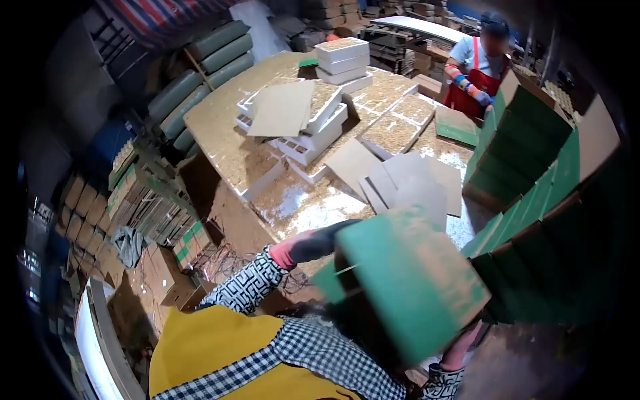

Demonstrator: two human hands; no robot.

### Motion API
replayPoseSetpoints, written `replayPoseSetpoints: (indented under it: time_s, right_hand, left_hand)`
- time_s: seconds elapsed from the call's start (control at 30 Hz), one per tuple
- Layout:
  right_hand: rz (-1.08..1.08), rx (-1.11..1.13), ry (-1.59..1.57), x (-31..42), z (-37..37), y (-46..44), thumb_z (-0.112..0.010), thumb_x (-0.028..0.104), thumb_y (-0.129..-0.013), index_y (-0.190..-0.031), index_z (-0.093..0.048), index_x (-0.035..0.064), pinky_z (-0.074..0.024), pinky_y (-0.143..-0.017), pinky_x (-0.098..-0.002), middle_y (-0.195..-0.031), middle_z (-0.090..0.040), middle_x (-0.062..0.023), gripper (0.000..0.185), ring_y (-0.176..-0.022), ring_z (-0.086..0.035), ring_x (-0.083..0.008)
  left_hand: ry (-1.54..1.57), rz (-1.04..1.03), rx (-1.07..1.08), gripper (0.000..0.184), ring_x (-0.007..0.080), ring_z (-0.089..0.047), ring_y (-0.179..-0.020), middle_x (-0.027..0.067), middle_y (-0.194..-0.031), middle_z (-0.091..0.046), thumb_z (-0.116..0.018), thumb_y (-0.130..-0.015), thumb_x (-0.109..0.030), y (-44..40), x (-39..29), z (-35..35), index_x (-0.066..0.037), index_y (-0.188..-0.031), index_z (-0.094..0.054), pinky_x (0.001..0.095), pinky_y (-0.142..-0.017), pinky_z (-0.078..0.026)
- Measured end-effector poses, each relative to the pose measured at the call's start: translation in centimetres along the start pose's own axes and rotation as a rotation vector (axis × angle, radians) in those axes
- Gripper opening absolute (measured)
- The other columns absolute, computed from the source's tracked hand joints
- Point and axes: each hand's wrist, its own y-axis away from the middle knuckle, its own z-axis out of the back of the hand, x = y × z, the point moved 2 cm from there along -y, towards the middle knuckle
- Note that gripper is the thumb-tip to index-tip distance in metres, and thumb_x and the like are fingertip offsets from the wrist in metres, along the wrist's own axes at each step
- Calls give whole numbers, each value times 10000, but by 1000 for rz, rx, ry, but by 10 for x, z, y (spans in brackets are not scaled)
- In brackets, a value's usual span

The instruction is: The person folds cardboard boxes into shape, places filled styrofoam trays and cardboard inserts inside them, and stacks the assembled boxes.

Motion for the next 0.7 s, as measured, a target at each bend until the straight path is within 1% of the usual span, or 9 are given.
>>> replayPoseSetpoints:
  time_s: [0.1,0.13,0.23,0.33,0.4,0.47,0.5,0.57,0.7]
  right_hand:
    - [-67,350,1120,-122,89,-27,-434,268,-999,-1343,-450,41,-388,-1017,-345,-1333,-513,-122,412,-1208,-485,-246]
    - [111,376,1389,-140,109,-29,-417,283,-1009,-1339,-457,48,-398,-1004,-336,-1322,-526,-129,407,-1192,-499,-240]
    - [-35,-155,449,-17,26,-15,-510,217,-951,-1394,-373,37,-368,-1023,-358,-1359,-478,-165,497,-1217,-470,-284]
    - [83,-411,778,39,-74,-3,-596,176,-901,-1438,-311,36,-339,-1044,-371,-1396,-439,-185,623,-1250,-439,-312]
    - [94,-545,964,40,-85,-16,-663,190,-863,-1436,-318,35,-312,-1070,-362,-1414,-423,-180,685,-1305,-393,-305]
    - [52,-578,1083,38,-84,-21,-647,189,-876,-1429,-322,26,-315,-1067,-361,-1416,-418,-182,662,-1300,-395,-308]
    - [24,-595,1139,37,-84,-22,-640,189,-882,-1426,-324,22,-317,-1065,-361,-1417,-415,-182,651,-1298,-396,-310]
    - [26,-620,1126,32,-85,-24,-635,176,-884,-1415,-332,8,-315,-1068,-369,-1423,-403,-185,634,-1295,-397,-315]
    - [-19,-666,1098,24,-78,-34,-634,153,-879,-1411,-330,12,-327,-1064,-379,-1413,-408,-198,628,-1275,-416,-329]
  left_hand:
    - [-178,377,-278,835,253,-314,-1360,193,-1497,-287,-662,-850,-258,-17,-10,-26,-18,-1485,-175,356,-1133,-250]
    - [-272,177,-257,769,257,-351,-1340,201,-1473,-328,-640,-844,-248,-26,65,-24,-22,-1462,-242,358,-1117,-285]
    - [-425,270,-269,779,296,-355,-1342,206,-1464,-339,-652,-837,-338,-37,80,-33,-49,-1455,-275,359,-1104,-291]
    - [-393,302,-217,877,318,-324,-1354,188,-1474,-324,-572,-848,-583,-29,78,-19,-92,-1482,-216,464,-1060,-349]
    - [512,476,-496,925,304,-371,-1312,191,-1431,-371,-597,-814,-597,2,32,33,-87,-1484,-212,477,-1038,-374]
    - [535,127,-932,922,289,-475,-1179,163,-1330,-445,-671,-789,-557,19,161,165,-16,-1434,-294,453,-925,-451]
    - [649,76,-1038,902,297,-482,-1156,155,-1312,-447,-659,-811,-542,35,152,225,-20,-1442,-281,450,-928,-448]
    - [842,-221,-1373,499,176,-617,-794,47,-986,-640,-589,-874,-527,43,79,288,-115,-1155,-598,306,-700,-522]
    - [404,-149,-1215,477,175,-648,-799,75,-973,-667,-680,-850,-380,49,51,387,-49,-1185,-602,313,-684,-542]
